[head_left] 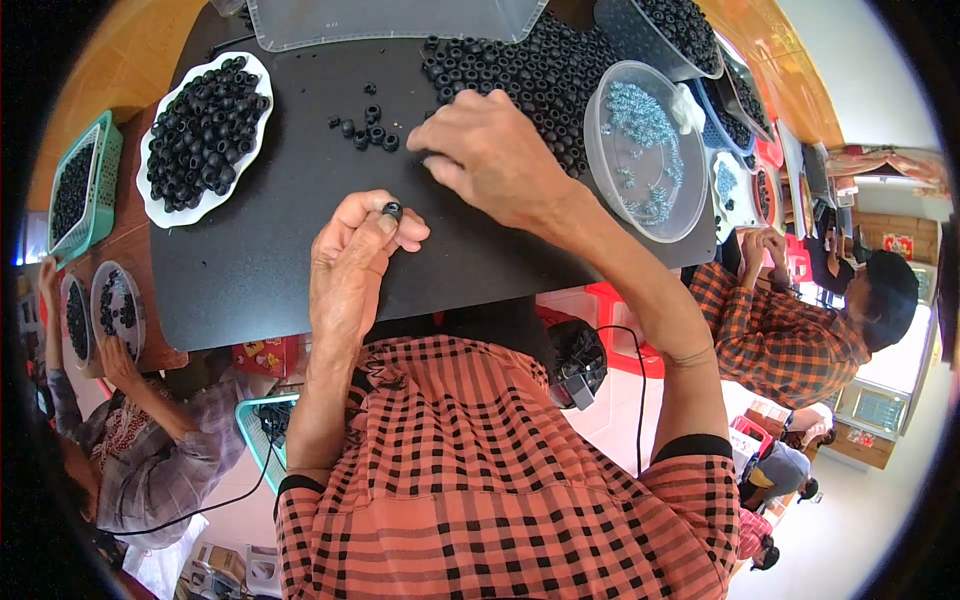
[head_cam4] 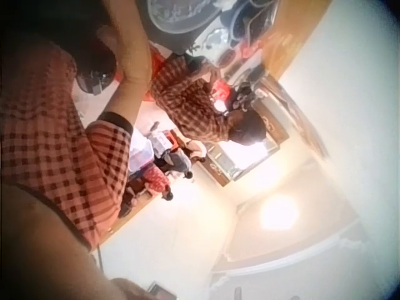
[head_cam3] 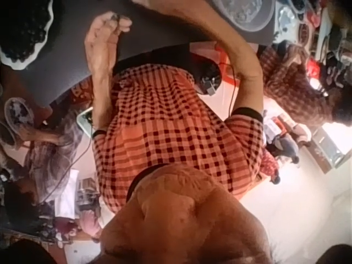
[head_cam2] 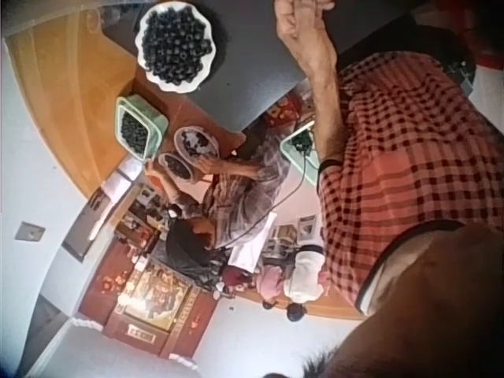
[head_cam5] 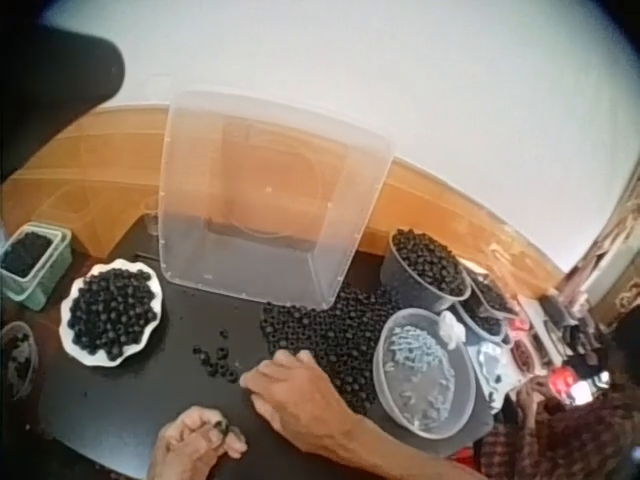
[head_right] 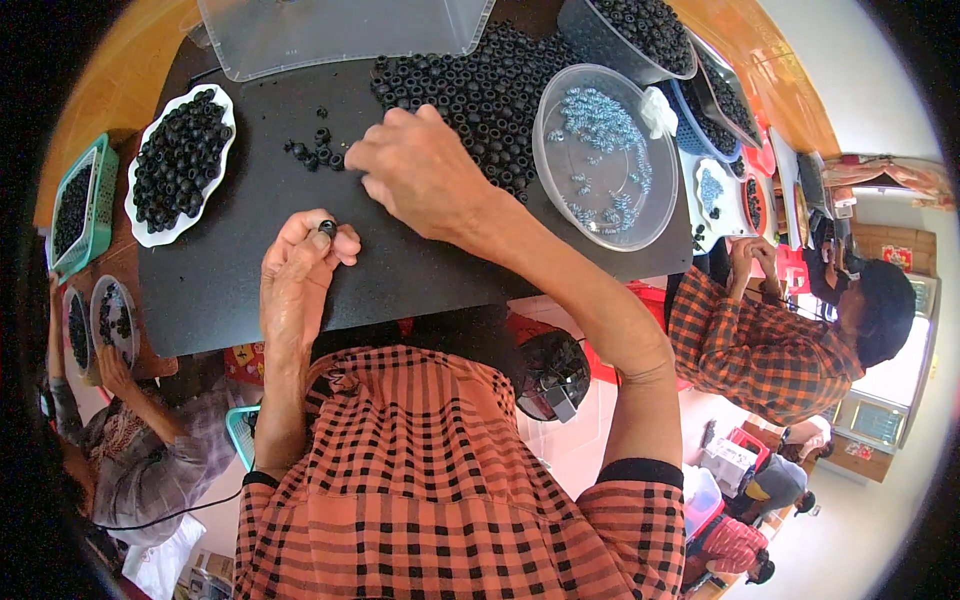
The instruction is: The person picks up metal springs from a tray and inserts them into small black rubber rings by hand.
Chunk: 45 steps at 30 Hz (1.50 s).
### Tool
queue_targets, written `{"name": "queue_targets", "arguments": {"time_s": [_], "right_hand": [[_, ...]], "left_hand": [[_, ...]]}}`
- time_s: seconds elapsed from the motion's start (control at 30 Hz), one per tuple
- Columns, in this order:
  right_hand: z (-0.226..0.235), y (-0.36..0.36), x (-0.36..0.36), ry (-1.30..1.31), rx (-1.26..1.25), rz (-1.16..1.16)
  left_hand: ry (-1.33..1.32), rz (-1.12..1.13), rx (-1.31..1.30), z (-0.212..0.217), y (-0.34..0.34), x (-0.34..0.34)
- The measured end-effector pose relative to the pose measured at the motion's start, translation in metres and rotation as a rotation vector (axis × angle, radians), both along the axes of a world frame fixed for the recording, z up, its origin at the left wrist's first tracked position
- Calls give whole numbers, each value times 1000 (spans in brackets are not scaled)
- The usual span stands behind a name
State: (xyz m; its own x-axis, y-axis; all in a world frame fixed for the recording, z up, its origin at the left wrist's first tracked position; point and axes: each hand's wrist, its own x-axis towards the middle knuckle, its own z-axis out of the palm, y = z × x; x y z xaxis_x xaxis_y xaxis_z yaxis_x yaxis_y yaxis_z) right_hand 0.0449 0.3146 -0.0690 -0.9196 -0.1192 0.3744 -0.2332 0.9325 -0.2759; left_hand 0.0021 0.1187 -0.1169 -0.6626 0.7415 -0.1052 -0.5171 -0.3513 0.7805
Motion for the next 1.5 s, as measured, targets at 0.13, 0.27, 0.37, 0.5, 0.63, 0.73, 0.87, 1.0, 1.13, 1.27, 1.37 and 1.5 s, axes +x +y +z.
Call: {"name": "queue_targets", "arguments": {"time_s": [0.13,0.27,0.37,0.5,0.63,0.73,0.87,1.0,1.13,1.27,1.37,1.5], "right_hand": [[-6,-6,-5,-134,211,5],[-9,-8,-6,27,105,20],[-3,-17,-1,53,-310,-8],[1,-30,14,-152,-870,-44],[-9,-35,19,-298,-1116,-9],[-12,-33,21,-261,-1094,35],[-14,-30,22,-256,-1089,69],[-9,-28,24,-231,-1110,68],[-3,-29,25,-203,-986,53],[-7,-30,26,-102,-843,57],[-8,-31,25,-15,-706,78],[-4,-37,26,-115,-862,4]], "left_hand": [[16,-1,-7,1,0,0],[12,7,7,1,1,1],[15,14,17,0,1,1],[24,57,-7,0,1,3],[55,80,-26,3,6,5],[105,88,-83,2,7,6],[156,87,-123,5,7,7],[184,85,-141,5,8,7],[210,72,-157,8,7,9],[227,78,-208,6,7,9],[238,86,-217,6,7,11],[192,123,-141,1,7,11]]}}
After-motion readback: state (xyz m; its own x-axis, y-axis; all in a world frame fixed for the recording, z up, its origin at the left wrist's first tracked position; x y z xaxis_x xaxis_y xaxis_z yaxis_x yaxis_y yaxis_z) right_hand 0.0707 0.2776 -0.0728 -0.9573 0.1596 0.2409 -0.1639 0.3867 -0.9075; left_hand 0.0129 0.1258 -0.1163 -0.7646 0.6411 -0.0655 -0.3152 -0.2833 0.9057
